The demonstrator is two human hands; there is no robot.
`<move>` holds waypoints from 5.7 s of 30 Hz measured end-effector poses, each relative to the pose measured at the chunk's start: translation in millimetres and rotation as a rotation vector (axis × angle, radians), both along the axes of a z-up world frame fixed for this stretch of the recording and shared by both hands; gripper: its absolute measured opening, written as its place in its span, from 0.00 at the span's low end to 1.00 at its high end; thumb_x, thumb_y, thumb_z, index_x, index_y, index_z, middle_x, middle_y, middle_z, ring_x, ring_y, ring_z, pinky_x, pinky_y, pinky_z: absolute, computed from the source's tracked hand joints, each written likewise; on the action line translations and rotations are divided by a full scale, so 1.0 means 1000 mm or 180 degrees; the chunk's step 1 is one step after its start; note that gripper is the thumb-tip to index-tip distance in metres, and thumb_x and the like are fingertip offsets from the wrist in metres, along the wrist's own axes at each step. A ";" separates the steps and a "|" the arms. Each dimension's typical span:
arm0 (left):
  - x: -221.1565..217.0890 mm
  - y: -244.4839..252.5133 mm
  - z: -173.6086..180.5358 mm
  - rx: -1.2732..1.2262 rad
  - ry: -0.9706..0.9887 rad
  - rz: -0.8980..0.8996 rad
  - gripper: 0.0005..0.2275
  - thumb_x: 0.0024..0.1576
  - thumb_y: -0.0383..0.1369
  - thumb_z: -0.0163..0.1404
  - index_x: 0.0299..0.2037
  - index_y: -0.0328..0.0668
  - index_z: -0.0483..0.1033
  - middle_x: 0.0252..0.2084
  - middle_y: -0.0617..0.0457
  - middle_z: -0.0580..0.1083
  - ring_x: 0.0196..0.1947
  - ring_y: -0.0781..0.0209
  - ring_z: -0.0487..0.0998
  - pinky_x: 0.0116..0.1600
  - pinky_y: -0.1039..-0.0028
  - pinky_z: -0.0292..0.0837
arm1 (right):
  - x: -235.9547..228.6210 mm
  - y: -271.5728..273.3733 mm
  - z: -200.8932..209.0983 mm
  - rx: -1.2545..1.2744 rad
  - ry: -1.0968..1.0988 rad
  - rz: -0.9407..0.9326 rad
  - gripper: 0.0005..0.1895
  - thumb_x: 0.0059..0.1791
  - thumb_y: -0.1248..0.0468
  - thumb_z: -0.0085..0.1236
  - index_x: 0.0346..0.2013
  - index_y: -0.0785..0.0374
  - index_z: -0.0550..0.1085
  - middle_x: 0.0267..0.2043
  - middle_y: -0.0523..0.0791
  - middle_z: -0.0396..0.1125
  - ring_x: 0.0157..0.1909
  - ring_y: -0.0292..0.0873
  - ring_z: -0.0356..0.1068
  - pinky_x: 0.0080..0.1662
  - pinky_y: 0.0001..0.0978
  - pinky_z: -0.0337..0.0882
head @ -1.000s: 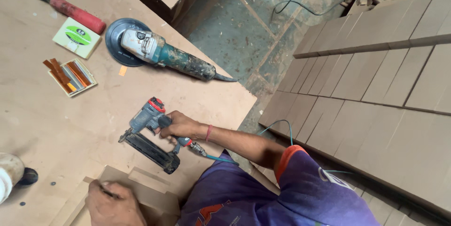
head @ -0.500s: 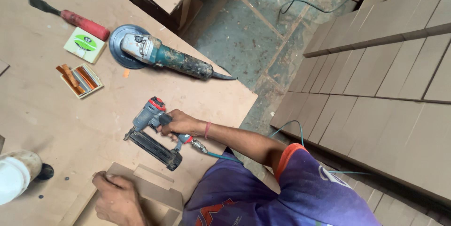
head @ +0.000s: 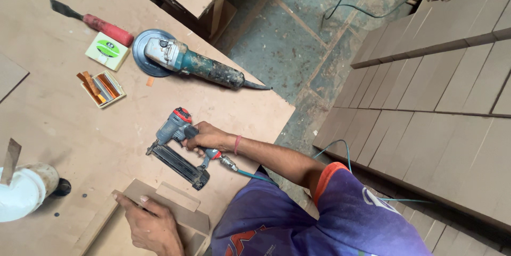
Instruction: The person assembles small wooden boxes by applying glue to the edges of cut pieces and joining them into rectangular frames. They use a pneumatic nail gun to fasten the joints, then place the completed boxes on a stack nearby. The process is repeated for multiple units.
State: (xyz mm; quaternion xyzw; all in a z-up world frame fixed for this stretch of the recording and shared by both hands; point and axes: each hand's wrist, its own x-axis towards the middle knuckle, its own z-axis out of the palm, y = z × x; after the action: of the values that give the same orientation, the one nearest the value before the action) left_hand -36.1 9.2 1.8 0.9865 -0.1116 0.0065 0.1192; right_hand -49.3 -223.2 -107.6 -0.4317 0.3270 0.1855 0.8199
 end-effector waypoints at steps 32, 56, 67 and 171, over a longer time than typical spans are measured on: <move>-0.010 0.016 -0.034 -0.0078 -0.0756 -0.0235 0.19 0.64 0.28 0.49 0.65 0.29 0.75 0.52 0.36 0.79 0.40 0.39 0.81 0.41 0.54 0.76 | -0.002 0.005 -0.017 0.0035 -0.0166 -0.0104 0.07 0.43 0.71 0.62 0.28 0.74 0.74 0.19 0.45 0.67 0.16 0.36 0.65 0.19 0.30 0.68; -0.018 0.010 -0.025 0.0023 -0.0790 -0.0070 0.17 0.64 0.31 0.51 0.61 0.31 0.78 0.35 0.37 0.78 0.30 0.36 0.78 0.34 0.50 0.71 | -0.002 0.007 -0.013 -0.0025 -0.0203 -0.0132 0.06 0.42 0.72 0.62 0.27 0.75 0.74 0.19 0.46 0.67 0.17 0.38 0.66 0.19 0.32 0.70; -0.021 0.004 -0.018 -0.0102 -0.0671 -0.0054 0.17 0.65 0.32 0.48 0.61 0.31 0.77 0.37 0.34 0.78 0.32 0.34 0.79 0.36 0.49 0.72 | -0.002 0.006 -0.012 0.0033 -0.0198 -0.0135 0.05 0.42 0.72 0.62 0.29 0.73 0.74 0.20 0.45 0.67 0.17 0.37 0.66 0.19 0.31 0.68; 0.016 0.030 -0.035 -0.1134 0.0297 0.0692 0.23 0.64 0.37 0.49 0.66 0.29 0.68 0.25 0.50 0.74 0.21 0.57 0.76 0.29 0.69 0.74 | 0.319 0.079 0.096 -0.1237 0.0196 0.6113 0.12 0.38 0.69 0.62 0.36 0.65 0.77 0.15 0.40 0.66 0.18 0.36 0.64 0.24 0.32 0.65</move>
State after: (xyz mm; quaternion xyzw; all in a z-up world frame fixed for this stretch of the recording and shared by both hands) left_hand -19.6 39.4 -32.9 0.9554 0.0040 -0.0068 0.2953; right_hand 269.9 -144.5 -12.0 -0.6367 -0.1173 0.7278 0.2260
